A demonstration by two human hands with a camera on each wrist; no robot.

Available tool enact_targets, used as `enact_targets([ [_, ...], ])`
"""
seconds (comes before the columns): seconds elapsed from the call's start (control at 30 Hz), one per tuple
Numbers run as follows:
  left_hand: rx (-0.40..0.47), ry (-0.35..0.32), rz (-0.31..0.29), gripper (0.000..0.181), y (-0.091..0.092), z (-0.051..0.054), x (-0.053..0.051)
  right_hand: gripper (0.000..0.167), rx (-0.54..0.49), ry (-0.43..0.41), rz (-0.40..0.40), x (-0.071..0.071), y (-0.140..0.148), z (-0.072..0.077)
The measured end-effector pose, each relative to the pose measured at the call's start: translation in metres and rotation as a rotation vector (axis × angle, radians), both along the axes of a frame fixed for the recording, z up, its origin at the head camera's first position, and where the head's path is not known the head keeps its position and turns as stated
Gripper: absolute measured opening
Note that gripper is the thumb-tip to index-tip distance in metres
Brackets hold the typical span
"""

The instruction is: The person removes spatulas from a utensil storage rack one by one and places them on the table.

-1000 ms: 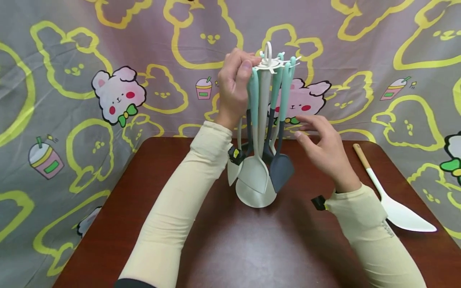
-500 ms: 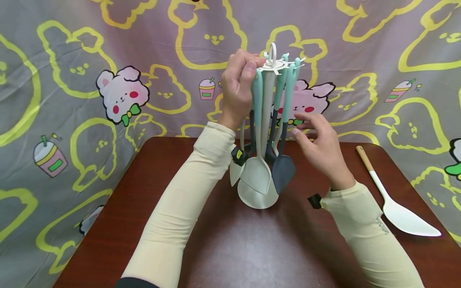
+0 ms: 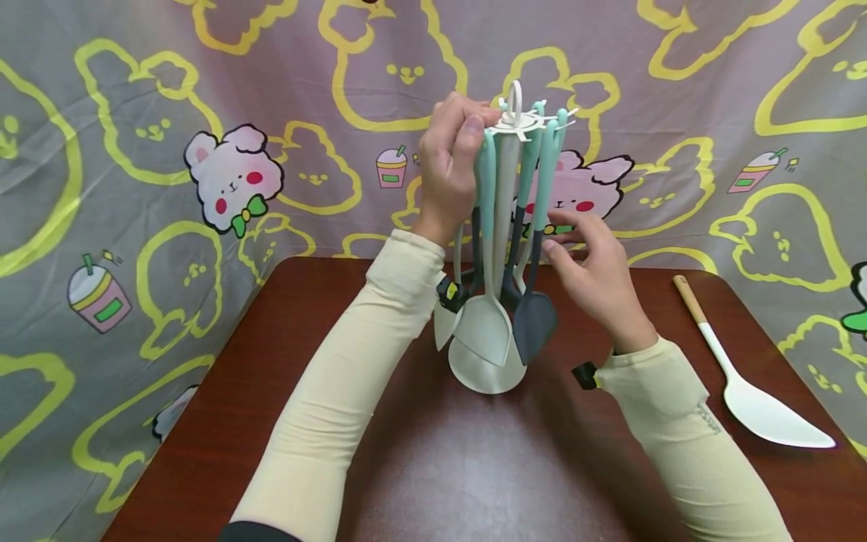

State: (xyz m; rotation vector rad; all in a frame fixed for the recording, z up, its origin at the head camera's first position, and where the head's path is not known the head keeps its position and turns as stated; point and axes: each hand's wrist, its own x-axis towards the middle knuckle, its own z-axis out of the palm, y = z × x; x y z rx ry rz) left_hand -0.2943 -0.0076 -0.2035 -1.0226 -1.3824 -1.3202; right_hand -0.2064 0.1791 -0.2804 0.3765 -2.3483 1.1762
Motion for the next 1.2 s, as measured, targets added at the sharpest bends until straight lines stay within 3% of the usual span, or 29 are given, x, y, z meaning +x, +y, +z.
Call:
enact_targets([
  [0.73,0.004,-0.005,0.0,0.036,0.001,-0.001,0.001,0.021,-0.042,0.042,0.026,0.002,-0.012,-0.004],
  [1.2,0.009,-0.015,-0.013,0.035,0.002,0.0,0.002,0.022,-0.052,0.065,0.014,0.0,-0.008,-0.013],
])
